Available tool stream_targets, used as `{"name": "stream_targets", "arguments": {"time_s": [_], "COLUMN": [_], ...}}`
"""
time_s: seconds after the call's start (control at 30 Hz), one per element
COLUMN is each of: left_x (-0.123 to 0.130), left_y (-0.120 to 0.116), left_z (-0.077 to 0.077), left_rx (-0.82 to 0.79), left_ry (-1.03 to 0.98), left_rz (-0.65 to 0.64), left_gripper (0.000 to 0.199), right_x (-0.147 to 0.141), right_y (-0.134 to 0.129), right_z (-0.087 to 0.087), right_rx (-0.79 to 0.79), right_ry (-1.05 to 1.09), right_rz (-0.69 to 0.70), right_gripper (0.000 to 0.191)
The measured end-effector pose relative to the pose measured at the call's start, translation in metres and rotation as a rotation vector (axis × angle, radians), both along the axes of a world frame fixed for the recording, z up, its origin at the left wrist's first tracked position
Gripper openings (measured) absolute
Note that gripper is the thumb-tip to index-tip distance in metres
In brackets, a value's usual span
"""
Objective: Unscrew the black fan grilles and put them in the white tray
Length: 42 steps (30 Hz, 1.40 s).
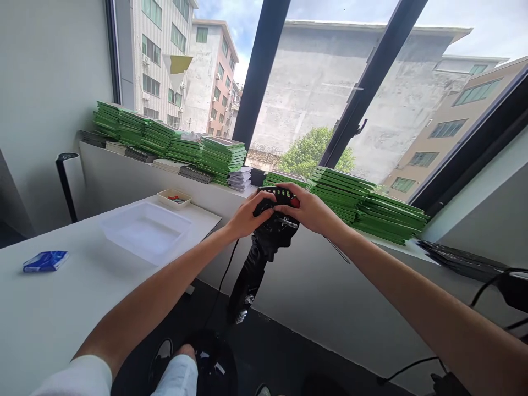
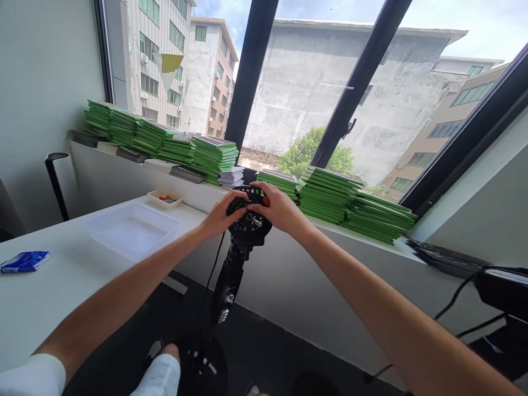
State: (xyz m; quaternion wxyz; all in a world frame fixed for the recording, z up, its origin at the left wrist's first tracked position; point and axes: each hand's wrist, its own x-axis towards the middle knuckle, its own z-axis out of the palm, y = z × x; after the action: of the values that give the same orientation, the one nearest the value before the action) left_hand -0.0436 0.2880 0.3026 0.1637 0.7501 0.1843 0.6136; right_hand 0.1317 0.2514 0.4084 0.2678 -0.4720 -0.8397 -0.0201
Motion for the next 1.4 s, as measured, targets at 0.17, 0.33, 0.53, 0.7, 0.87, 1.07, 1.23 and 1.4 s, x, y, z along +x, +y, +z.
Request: {"name": "stream_targets", "arguments": {"time_s": [0.17, 0.33, 0.53, 0.7, 0.87, 1.07, 1.23, 1.4], "left_x": [-0.004, -0.006, -0.004, -0.003, -0.001, 0.004, 0.008, 0.006], "left_y": [-0.004, -0.008, -0.003, -0.003, -0.010, -0.011, -0.013, -0.017], "left_z": [0.006, 0.010, 0.010, 0.012, 0.017, 0.016, 0.013, 0.014], "left_rx": [0.013, 0.014, 0.020, -0.011, -0.051, -0.077, -0.099, -0.095], "left_ry": [0.055, 0.055, 0.058, 0.046, 0.049, 0.013, -0.091, -0.090], "left_rz": [0.087, 0.064, 0.033, 0.035, 0.084, 0.119, 0.102, 0.098], "left_gripper": [0.023, 0.021, 0.023, 0.022, 0.023, 0.021, 0.018, 0.015], "right_x": [-0.002, -0.001, -0.002, -0.004, -0.002, 0.000, 0.003, 0.008], "right_y": [-0.004, -0.005, 0.001, 0.002, 0.002, 0.003, -0.001, -0.007], "right_z": [-0.007, -0.019, -0.016, -0.015, -0.019, -0.016, -0.021, -0.024], "right_rx": [0.030, 0.035, -0.046, -0.009, -0.017, -0.102, -0.116, -0.191], "right_ry": [0.033, 0.110, 0.176, 0.194, 0.249, 0.301, 0.341, 0.351], "right_rz": [-0.002, -0.023, -0.058, -0.131, -0.090, -0.041, -0.019, 0.023], "right_gripper": [0.061, 0.067, 0.070, 0.075, 0.075, 0.076, 0.074, 0.080]}}
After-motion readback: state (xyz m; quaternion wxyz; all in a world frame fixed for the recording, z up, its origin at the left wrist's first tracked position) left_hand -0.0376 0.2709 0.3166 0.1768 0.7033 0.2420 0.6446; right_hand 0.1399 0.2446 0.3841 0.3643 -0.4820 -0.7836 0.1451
